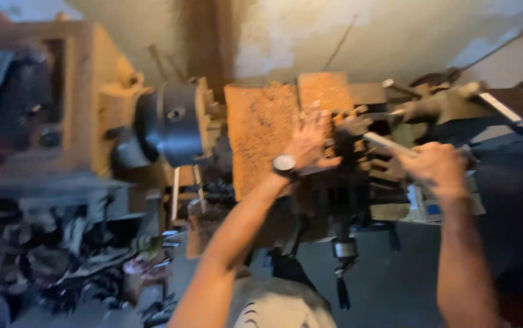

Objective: The person operates a lathe to cut a metal rod, then removes the cut pieces and places them into a bucket of liquid. The person repeatedly picks up dark metal parts from the floor, dips them into the bucket, and places them back down.

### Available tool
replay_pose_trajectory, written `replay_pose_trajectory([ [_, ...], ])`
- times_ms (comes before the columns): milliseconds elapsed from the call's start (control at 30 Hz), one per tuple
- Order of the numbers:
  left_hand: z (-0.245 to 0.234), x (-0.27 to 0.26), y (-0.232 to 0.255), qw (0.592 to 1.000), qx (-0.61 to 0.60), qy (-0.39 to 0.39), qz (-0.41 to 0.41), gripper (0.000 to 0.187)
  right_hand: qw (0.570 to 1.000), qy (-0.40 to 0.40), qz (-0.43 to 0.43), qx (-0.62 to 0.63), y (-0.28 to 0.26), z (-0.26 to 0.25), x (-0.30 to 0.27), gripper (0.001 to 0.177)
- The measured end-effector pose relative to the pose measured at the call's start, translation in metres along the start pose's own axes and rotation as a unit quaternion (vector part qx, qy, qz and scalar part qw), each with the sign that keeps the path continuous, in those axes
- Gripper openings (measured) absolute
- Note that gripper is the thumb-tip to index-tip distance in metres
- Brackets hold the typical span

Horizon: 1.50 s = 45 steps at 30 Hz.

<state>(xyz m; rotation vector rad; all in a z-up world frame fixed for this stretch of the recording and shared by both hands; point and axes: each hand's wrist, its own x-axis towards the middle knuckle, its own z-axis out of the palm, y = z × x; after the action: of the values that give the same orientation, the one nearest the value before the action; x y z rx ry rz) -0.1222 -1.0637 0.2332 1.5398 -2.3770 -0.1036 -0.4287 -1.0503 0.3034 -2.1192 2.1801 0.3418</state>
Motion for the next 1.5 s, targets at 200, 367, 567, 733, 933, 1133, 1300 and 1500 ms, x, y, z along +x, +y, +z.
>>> replay_pose_trajectory([
  [200, -0.073, -0.132, 0.031, 0.936, -0.314, 0.158, 0.009, 0.080, 0.994, 0.103, 0.013, -0.028, 0.028, 0.057, -0.010, 0.069],
  [367, 0.047, -0.283, -0.076, 0.899, -0.374, 0.120, -0.191, 0.033, 0.881, 0.275, -0.083, 0.376, -0.112, 0.050, -0.111, 0.032],
  [567, 0.171, -0.319, -0.199, 0.858, -0.233, -0.025, -0.457, 0.031, 0.873, 0.109, -0.140, 0.454, -0.313, 0.037, -0.144, 0.021],
  [733, 0.269, -0.333, -0.207, 0.893, -0.181, -0.043, -0.410, 0.039, 0.857, -0.052, -0.208, 0.469, -0.349, 0.046, -0.134, 0.028],
  [933, 0.372, -0.381, -0.215, 0.945, -0.122, 0.016, -0.303, 0.048, 0.858, -0.082, -0.229, 0.453, -0.351, 0.018, -0.120, 0.028],
  [1133, 0.345, -0.342, -0.244, 0.982, -0.037, 0.109, -0.153, 0.058, 0.844, -0.025, -0.231, 0.484, -0.353, 0.022, -0.115, 0.024],
  [1300, 0.143, -0.391, -0.162, 0.792, -0.288, 0.120, -0.524, 0.038, 0.817, 0.002, -0.266, 0.513, -0.333, 0.043, -0.125, 0.024],
  [1500, 0.032, -0.416, -0.118, 0.818, -0.242, 0.165, -0.496, 0.041, 0.795, 0.052, -0.237, 0.556, -0.290, 0.041, -0.113, 0.015],
])
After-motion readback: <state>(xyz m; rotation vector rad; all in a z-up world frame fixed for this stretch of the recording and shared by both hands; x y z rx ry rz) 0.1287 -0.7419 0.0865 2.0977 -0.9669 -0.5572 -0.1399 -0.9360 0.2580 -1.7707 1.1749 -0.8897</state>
